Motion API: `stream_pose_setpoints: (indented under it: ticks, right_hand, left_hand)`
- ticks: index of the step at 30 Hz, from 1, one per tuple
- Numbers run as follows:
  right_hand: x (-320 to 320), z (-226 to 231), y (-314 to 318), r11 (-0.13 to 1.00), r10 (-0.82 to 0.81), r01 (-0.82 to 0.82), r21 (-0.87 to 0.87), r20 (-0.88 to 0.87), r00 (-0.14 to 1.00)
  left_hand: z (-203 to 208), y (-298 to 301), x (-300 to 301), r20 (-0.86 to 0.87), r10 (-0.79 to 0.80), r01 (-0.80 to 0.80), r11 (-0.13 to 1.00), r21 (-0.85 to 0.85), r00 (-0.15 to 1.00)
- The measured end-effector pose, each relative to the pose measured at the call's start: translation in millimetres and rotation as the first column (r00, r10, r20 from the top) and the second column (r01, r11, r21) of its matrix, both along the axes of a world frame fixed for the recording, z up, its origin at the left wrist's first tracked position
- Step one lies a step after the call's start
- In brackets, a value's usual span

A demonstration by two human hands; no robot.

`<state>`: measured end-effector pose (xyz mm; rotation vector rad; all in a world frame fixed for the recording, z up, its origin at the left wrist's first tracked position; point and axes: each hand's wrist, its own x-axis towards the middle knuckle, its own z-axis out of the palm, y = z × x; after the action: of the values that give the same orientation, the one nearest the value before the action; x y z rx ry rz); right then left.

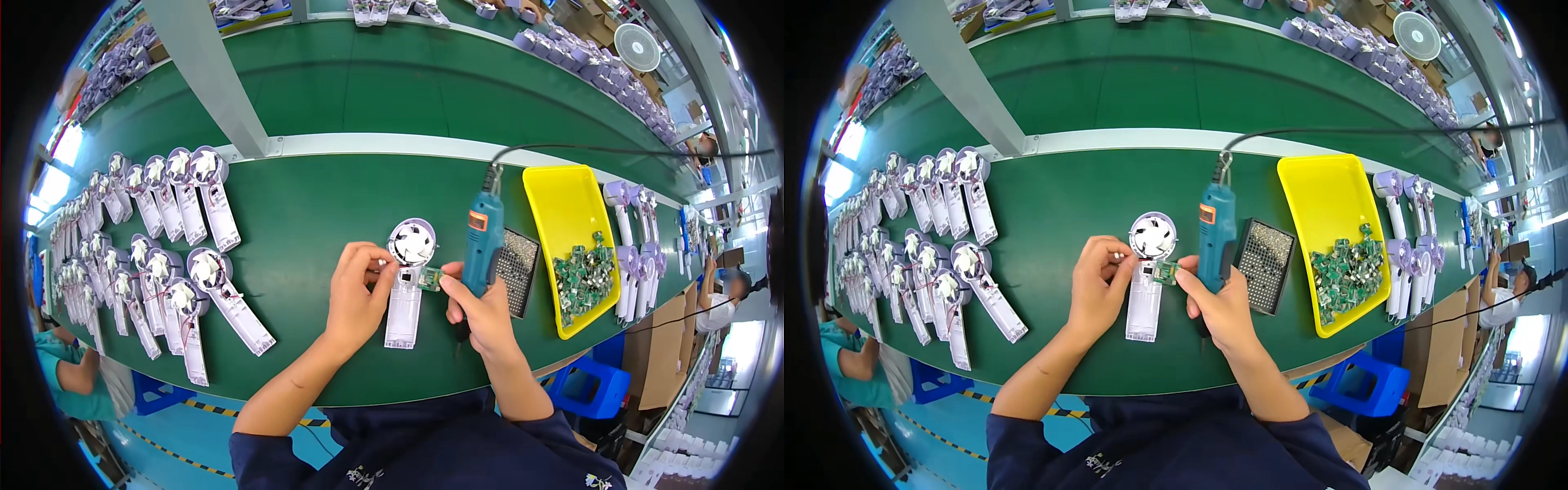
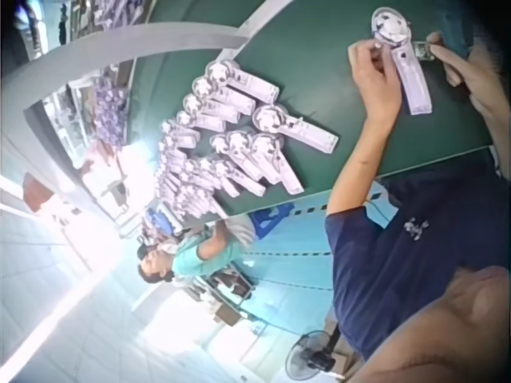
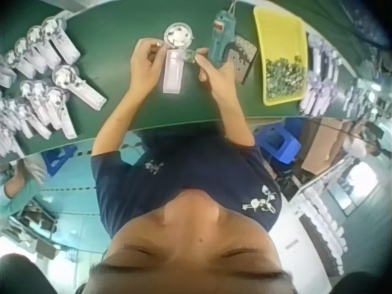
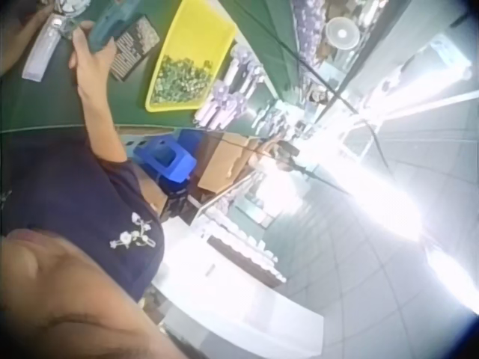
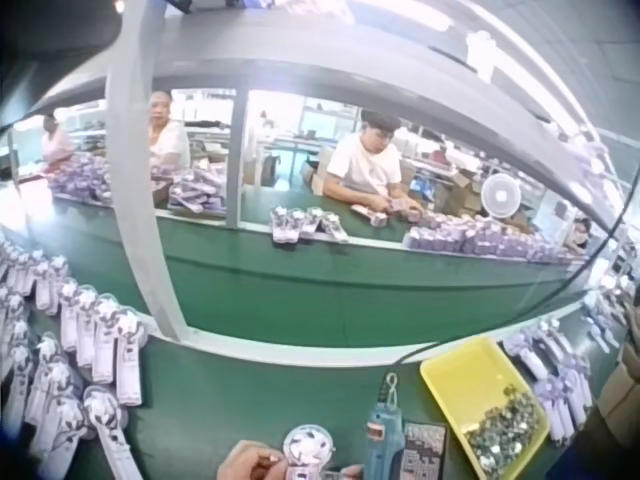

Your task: Assemble handheld portable fans by installing circuit boards and using an electric screwdriver.

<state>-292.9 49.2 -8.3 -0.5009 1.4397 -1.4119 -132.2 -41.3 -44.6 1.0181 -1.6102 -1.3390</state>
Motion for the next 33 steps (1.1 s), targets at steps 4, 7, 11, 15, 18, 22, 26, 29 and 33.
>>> stream_pose_setpoints:
  ticks: [4,7,11,15,18,22,26,29,33]
  right_hand:
    - [2,-1,-8,0.996,0.055,-0.053,0.066,-0.038,0.998]
    - [6,2,-11,0.991,0.099,-0.095,0.092,-0.036,0.994]
    - [12,-1,-11,0.991,0.097,-0.085,0.108,-0.113,0.989]
    - [11,-4,-9,0.993,0.035,-0.016,0.113,-0.171,0.985]
    - [13,1,-9,0.989,0.044,-0.018,0.145,-0.181,0.983]
    - [8,0,-15,0.982,0.081,-0.031,0.187,-0.267,0.960]
    - [10,9,-17,0.950,0.176,-0.076,0.303,-0.318,0.932]
    - [13,13,-19,0.952,0.165,-0.059,0.299,-0.342,0.925]
    - [17,12,-16,0.948,0.150,-0.028,0.318,-0.366,0.918]
  left_hand:
    - [-1,3,0,0.001,-0.042,0.041,0.996,0.074,0.999]
    - [3,4,0,0.023,-0.038,0.036,0.998,0.058,0.999]
    - [5,6,0,0.032,-0.039,0.037,0.998,0.052,0.999]
    - [5,5,2,0.039,-0.045,0.042,0.996,0.074,0.998]
    - [4,5,1,0.039,-0.063,0.062,0.997,0.043,0.997]
    - [6,4,-1,0.006,-0.050,0.050,0.997,0.054,0.999]
    - [5,4,0,0.026,-0.076,0.075,0.996,0.040,0.997]
    - [5,4,1,0.047,-0.082,0.081,0.996,0.023,0.995]
    - [7,4,0,-0.010,-0.032,0.033,0.991,0.131,0.999]
